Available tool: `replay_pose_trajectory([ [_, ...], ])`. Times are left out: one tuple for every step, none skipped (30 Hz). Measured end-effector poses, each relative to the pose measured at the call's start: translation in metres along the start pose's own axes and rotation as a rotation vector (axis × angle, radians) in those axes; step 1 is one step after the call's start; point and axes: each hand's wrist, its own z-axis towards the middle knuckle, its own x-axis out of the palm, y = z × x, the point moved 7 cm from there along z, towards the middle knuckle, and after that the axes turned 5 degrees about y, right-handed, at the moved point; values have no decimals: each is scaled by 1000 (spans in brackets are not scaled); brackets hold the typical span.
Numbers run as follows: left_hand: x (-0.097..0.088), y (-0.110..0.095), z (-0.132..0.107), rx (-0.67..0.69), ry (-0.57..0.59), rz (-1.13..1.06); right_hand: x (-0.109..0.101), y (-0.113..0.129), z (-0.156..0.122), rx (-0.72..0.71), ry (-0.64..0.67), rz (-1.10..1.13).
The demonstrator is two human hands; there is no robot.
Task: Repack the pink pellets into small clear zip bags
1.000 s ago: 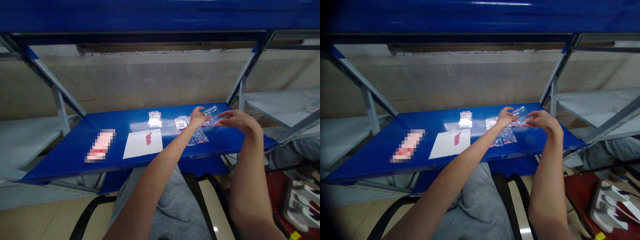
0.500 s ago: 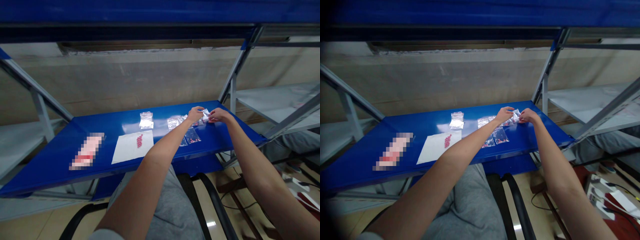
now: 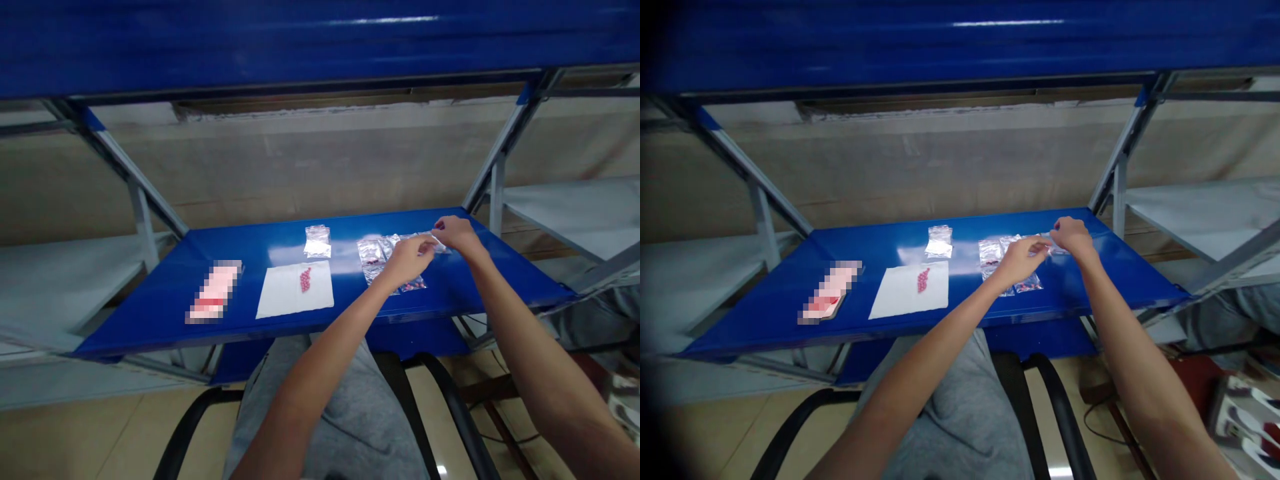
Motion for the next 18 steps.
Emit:
replay_pose_trajectory([
  [-18, -1, -17, 4, -52, -42, 2, 17, -5, -25, -12, 22],
  [-39, 0, -35, -11, -116, -66, 6, 38, -10, -70, -15, 68],
  [-64, 3, -52, -47, -209, -67, 11, 62, -16, -131, -2, 123],
  [-90, 8, -69, -102, -292, -48, 18, 88, -22, -189, 27, 179],
  [-116, 15, -84, -169, -364, -17, 26, 114, -27, -233, 54, 234],
  [-141, 22, -98, -242, -425, 20, 34, 139, -32, -259, 70, 271],
  [-165, 28, -111, -303, -498, 71, 42, 163, -37, -280, 72, 281],
  [-186, 34, -122, -346, -539, 119, 52, 186, -41, -297, 78, 288],
  [-202, 39, -130, -379, -559, 165, 61, 206, -44, -308, 87, 295],
  [-215, 44, -137, -413, -561, 210, 71, 224, -47, -310, 92, 301],
  [-225, 49, -143, -436, -552, 253, 81, 237, -49, -300, 92, 307],
  [-232, 53, -147, -455, -541, 287, 89, 248, -50, -277, 89, 312],
  [-237, 58, -151, -469, -527, 309, 96, 255, -51, -253, 84, 319],
  [-240, 62, -153, -479, -517, 322, 103, 260, -51, -230, 80, 326],
  [-242, 67, -154, -489, -506, 330, 108, 263, -51, -209, 78, 333],
  [-243, 73, -154, -503, -494, 338, 112, 264, -50, -192, 77, 340],
  [-244, 80, -152, -519, -481, 348, 115, 264, -49, -179, 76, 345],
  [-244, 87, -150, -540, -468, 364, 118, 263, -47, -168, 77, 350],
])
